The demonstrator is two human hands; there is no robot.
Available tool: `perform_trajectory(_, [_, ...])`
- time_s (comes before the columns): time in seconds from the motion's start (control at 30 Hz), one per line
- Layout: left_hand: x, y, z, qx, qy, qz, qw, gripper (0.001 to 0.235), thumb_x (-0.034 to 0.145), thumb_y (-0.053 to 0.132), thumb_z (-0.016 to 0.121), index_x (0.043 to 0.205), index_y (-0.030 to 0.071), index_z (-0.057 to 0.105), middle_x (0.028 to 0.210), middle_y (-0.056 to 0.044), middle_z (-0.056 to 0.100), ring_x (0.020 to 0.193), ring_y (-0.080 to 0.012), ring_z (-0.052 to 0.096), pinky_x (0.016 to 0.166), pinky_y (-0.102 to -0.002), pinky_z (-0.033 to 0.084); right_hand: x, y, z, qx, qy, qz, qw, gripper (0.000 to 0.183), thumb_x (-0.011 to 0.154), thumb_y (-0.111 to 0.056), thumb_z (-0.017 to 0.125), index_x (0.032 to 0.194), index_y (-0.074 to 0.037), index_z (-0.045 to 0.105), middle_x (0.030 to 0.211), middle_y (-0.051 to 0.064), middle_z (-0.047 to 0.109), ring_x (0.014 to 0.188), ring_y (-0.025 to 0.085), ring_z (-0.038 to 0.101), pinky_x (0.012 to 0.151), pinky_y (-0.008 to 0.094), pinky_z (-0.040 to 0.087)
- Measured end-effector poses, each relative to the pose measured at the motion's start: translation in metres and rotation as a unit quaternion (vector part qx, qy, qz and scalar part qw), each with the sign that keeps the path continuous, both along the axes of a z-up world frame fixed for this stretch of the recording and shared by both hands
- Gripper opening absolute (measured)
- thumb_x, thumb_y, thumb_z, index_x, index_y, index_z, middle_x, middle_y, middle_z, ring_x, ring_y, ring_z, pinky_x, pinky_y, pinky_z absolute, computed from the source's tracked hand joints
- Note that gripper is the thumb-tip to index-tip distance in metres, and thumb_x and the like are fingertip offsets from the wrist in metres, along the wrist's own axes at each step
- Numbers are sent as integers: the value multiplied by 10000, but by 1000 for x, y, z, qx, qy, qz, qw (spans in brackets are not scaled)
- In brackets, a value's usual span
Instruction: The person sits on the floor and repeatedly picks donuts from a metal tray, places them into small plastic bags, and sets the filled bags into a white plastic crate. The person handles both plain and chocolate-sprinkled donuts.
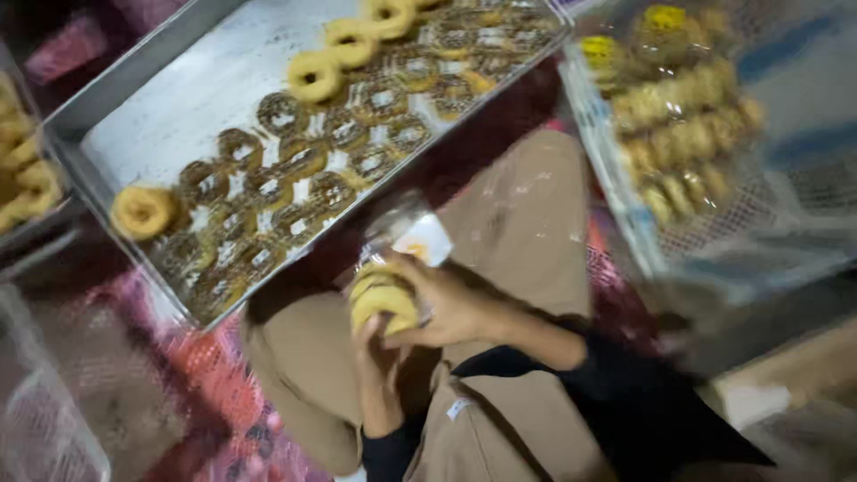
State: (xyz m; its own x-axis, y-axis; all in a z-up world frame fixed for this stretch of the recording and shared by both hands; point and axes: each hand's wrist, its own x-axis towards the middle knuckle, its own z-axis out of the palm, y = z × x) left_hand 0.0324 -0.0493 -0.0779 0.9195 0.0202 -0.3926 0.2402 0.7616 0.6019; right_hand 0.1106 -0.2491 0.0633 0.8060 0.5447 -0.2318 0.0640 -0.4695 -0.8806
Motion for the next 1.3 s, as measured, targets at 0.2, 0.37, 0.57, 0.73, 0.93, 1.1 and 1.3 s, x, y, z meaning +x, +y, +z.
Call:
perform_trajectory(0.2, [38,-67,78,47,-119,-85,988,1073,900,599,669,1678,76,149,1425,-170,521,1220,-311,584,1037,-473,486,-15,-29,-18,237,-61,-94,965,966,985,-310,787,1660,-21,159,1580,205,468,1481,322,479,1247,445,407])
perform_trajectory(0.37, [42,-123,94,115,-194,-227,947,1238,842,765,665,1681,98,45,1631,-175,290,1485,-314,351,1222,-504,315,-37,-145,-49,281,205,-246,905,1127,718,-238,892,1604,-36,225,1558,189,431,1408,288,457,1177,413,401])
perform_trajectory(0.57, [52,-90,68,301,-79,-163,936,1146,826,792,581,1622,67,188,1664,-190,283,1539,-329,290,1197,-570,299,-16,-395,-57,-115,-224,-559,790,923,826,-265,932,1507,-28,355,1437,168,560,1341,358,591,1079,479,534])
perform_trajectory(0.73, [43,-42,71,278,-50,-90,955,936,938,725,403,1593,64,305,1586,-196,402,1480,-355,382,1184,-550,320,-3,-486,-136,-473,-124,-532,691,634,870,-354,887,1356,-121,554,1451,183,559,1404,387,470,1216,548,353])
perform_trajectory(0.93, [31,-29,61,274,-46,-53,959,873,995,722,296,1556,55,354,1561,-191,427,1446,-357,412,1178,-529,318,19,-500,-190,-552,-197,-459,668,1089,700,-539,780,1475,112,378,1410,379,432,1381,570,335,950,746,157])
perform_trajectory(1.1, [15,1,25,172,11,-36,984,840,1005,696,232,1518,55,408,1513,-216,463,1404,-377,454,1149,-535,373,7,-488,-182,-264,-142,-717,629,965,748,-568,707,1455,30,438,1431,298,478,1326,493,429,971,685,260])
perform_trajectory(1.3, [1,31,0,219,52,6,974,802,1051,655,243,1469,4,451,1447,-246,522,1376,-380,490,1139,-504,387,-25,-409,-233,356,110,-775,510,832,805,-602,619,1432,-68,509,1456,201,534,1261,400,542,995,611,384])
